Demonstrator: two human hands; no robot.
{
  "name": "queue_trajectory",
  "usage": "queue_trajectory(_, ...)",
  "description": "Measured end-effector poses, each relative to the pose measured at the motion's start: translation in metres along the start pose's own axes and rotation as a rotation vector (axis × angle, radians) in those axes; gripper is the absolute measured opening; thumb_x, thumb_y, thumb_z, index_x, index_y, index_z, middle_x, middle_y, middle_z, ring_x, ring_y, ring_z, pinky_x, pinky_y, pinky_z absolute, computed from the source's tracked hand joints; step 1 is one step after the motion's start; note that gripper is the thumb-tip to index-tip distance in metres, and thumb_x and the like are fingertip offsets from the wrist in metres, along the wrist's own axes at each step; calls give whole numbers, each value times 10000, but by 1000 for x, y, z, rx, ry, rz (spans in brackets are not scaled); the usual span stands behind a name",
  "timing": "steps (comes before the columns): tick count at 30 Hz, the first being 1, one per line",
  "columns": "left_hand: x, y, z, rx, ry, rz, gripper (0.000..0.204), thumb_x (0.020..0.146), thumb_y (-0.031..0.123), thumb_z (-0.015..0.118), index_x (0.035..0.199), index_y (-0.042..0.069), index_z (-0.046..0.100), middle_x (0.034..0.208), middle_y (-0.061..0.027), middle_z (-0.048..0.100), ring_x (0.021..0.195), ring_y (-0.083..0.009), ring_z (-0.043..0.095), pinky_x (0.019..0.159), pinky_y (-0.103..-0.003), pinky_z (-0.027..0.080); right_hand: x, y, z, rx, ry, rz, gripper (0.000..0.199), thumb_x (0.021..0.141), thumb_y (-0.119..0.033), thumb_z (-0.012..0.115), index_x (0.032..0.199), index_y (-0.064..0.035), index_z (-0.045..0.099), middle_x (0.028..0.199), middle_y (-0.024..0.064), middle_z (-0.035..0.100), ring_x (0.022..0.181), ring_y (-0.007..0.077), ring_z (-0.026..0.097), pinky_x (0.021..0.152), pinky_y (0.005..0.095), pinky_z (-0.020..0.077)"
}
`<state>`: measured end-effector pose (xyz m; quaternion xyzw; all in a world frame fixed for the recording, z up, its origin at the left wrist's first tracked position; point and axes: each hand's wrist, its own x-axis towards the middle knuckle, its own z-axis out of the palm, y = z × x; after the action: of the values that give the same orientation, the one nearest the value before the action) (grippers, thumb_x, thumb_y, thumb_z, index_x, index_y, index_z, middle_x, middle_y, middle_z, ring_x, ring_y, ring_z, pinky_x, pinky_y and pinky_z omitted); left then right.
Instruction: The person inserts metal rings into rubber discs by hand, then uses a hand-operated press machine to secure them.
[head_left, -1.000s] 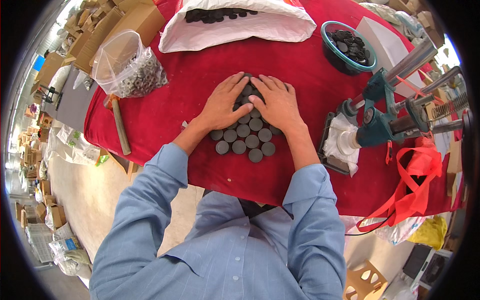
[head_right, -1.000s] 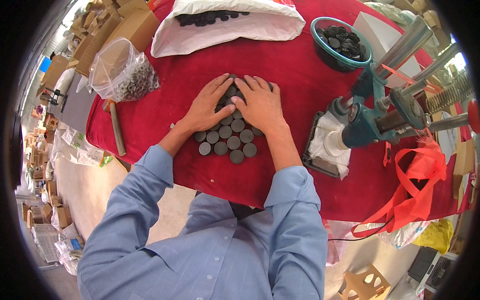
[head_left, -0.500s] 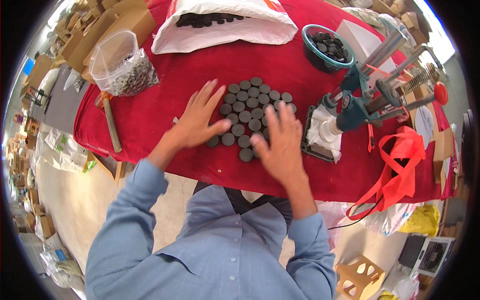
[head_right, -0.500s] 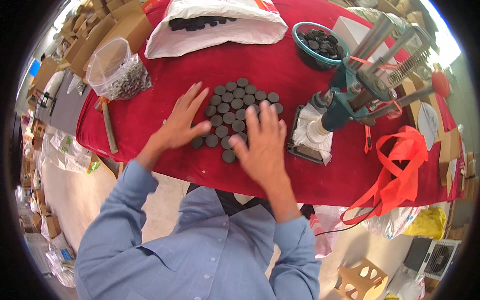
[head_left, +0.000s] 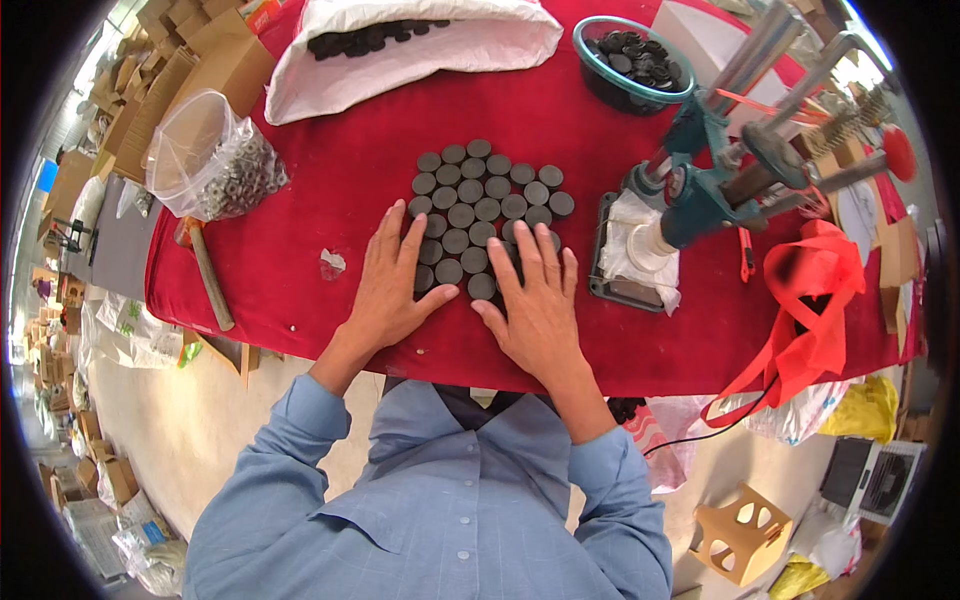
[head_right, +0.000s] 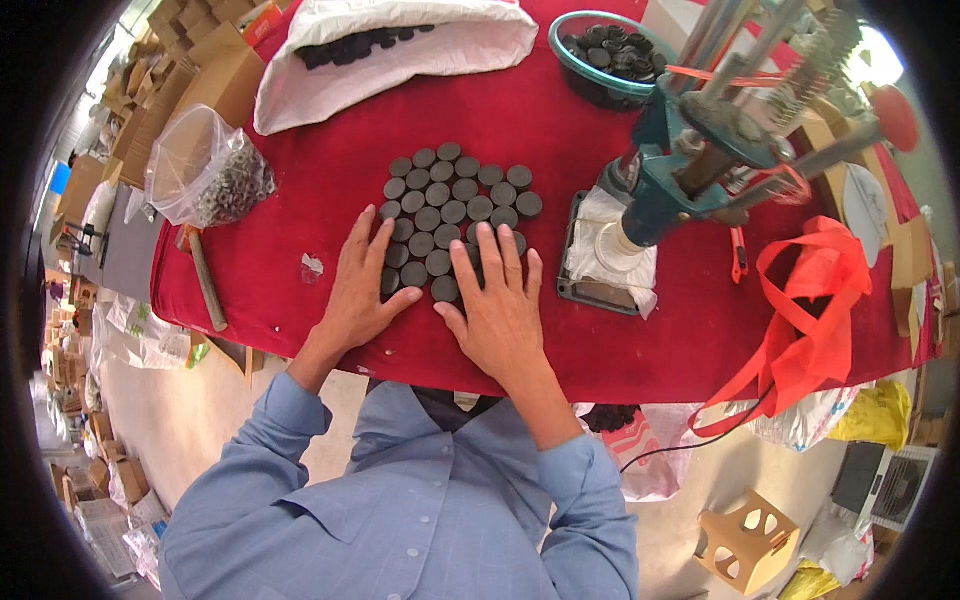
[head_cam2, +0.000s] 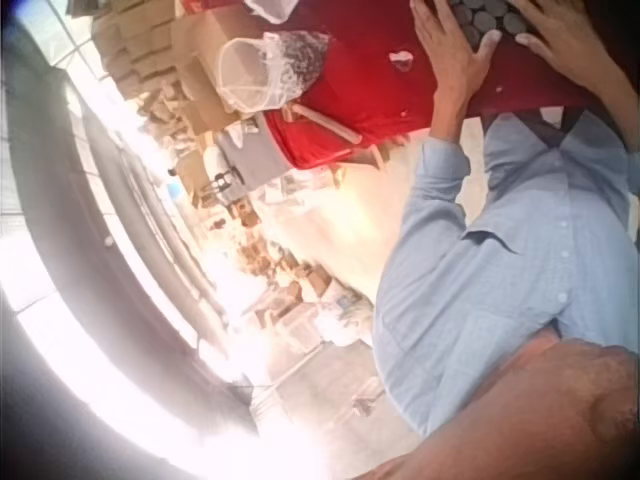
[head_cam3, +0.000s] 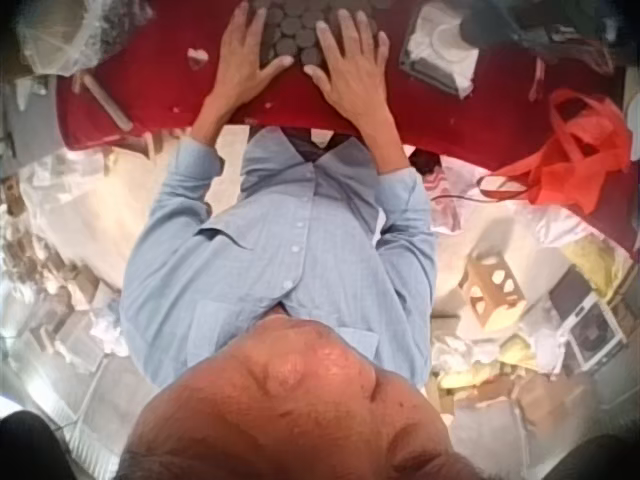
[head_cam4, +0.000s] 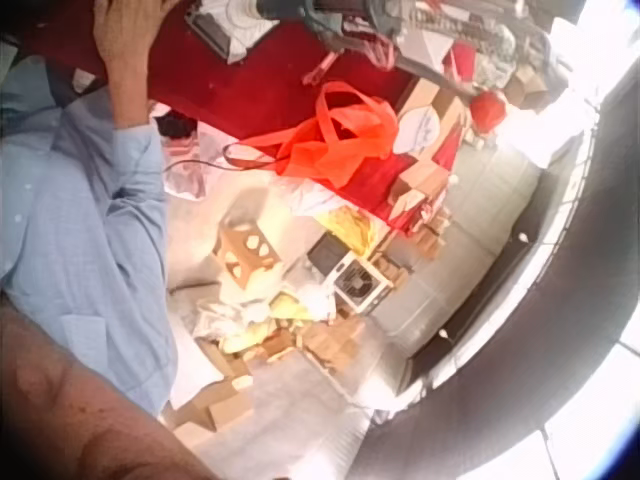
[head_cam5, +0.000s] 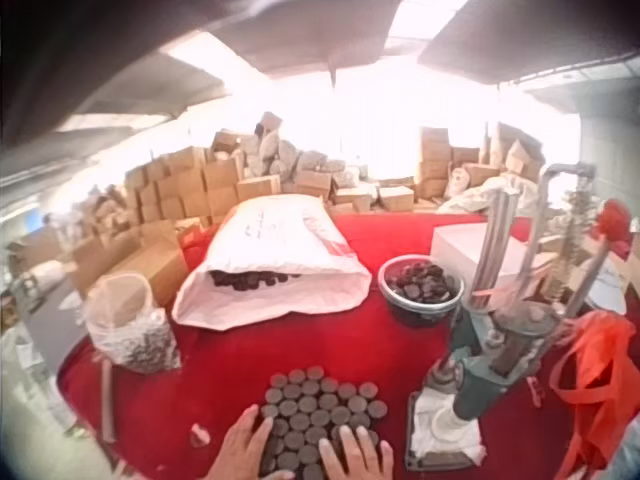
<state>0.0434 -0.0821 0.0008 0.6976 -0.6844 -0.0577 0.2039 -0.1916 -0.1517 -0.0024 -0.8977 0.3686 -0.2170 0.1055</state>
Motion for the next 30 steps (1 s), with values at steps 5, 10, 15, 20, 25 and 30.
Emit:
queue_trajectory(5,-11,-1,-16,-117,81,-33,941,828,384,895,1594,62,454,1674,-244,336,1495,-449,376,1216,-550,350,-3,10,-17,337,220,-17,589,940,-123,714,1484,31,549,1504,237,543,1370,447,521,1134,530,443)
queue_trajectory(10,-16,4,-19,-139,95,-71,831,766,379,916,1471,75,598,1501,-206,469,1337,-393,472,1113,-506,419,-15,8,-17,499,166,97,527,965,-71,658,1466,50,550,1400,248,601,1216,379,608,1036,467,515)
queue_trajectory(15,-19,1,-20,-150,106,-84,804,723,346,935,1421,83,635,1430,-188,483,1265,-356,492,1017,-471,451,-14,5,-17,627,171,274,481,1018,-62,586,1484,43,525,1382,217,607,1093,256,625,965,370,541)
queue_trajectory(20,-15,-3,-14,-133,264,52,556,746,198,909,1258,107,712,1237,-118,597,1071,-307,582,894,-426,466,-5,11,-9,608,281,246,445,980,-3,593,1423,32,578,1310,203,635,1016,272,658,884,381,559)
queue_trajectory(25,-33,8,-12,-143,234,92,459,770,57,908,1207,98,772,1140,-108,681,941,-293,649,815,-391,546,-10,17,1,652,372,275,405,988,-7,611,1392,24,602,1303,183,627,985,247,676,878,372,561)
queue_trajectory(30,-48,21,-3,-210,322,66,430,824,19,865,1240,94,785,1169,-119,746,989,-297,678,855,-382,584,-9,13,-3,540,385,192,369,986,-10,624,1353,25,612,1260,195,635,895,269,685,820,404,576)
